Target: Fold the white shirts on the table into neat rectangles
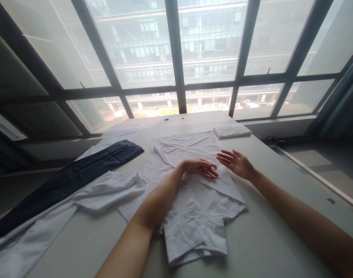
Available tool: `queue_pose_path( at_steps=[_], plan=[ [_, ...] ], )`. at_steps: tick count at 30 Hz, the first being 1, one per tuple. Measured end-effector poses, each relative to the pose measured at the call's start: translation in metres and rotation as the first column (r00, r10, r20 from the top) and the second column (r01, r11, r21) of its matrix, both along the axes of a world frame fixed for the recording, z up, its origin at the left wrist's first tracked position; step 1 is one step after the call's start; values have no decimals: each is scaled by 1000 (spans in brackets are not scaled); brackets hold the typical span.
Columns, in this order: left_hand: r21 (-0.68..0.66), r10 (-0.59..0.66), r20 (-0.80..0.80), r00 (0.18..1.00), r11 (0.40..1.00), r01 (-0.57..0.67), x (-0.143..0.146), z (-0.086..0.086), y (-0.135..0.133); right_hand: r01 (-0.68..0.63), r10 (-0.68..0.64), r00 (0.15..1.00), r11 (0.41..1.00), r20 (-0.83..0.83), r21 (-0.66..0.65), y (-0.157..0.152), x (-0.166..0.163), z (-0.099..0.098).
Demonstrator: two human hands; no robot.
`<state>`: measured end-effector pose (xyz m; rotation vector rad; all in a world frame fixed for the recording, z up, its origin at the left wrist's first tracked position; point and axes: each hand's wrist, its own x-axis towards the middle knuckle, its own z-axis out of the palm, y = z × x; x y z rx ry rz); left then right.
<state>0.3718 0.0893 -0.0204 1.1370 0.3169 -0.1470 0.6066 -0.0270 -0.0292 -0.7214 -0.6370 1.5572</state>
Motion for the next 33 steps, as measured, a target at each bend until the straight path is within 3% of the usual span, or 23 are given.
queue_pose_path(
  at_steps=[3,8,11,12,13,15,17,19,22,29,33],
  plan=[
    [25,24,10,1000,999,-24,0,2,-3,-88,91,995,993,29,-84,0,-8,-3],
    [-51,81,35,996,996,-79,-5,5,0,-17,13,1000,986,-22,-165,8,-4,-15],
    [-172,319,119,940,939,-297,-13,3,14,8,-17,999,985,-47,-175,10,-1,-17],
    [-218,453,129,882,881,-421,-17,2,22,16,-24,999,984,-43,-178,10,-1,-17],
    [-274,607,127,785,782,-560,-20,1,30,24,-31,999,984,-34,-178,10,-1,-17],
    [-387,861,93,500,494,-778,-28,-1,47,39,-43,999,984,-14,-173,9,-3,-16],
    [-467,971,55,234,232,-853,-35,-3,62,49,-50,999,985,-3,-166,9,-4,-16],
    [-500,994,43,101,109,-859,-42,-3,73,51,-52,999,985,-3,-166,9,-4,-17],
    [-513,998,42,41,57,-856,-47,-4,80,49,-51,999,984,-7,-171,9,-4,-18],
    [-513,996,52,75,92,-854,-44,-7,78,32,-38,999,986,-32,-164,7,-4,-18],
    [-508,997,40,69,80,-858,-45,-7,79,90,-102,993,981,-65,-171,8,-3,-17]
  ],
)
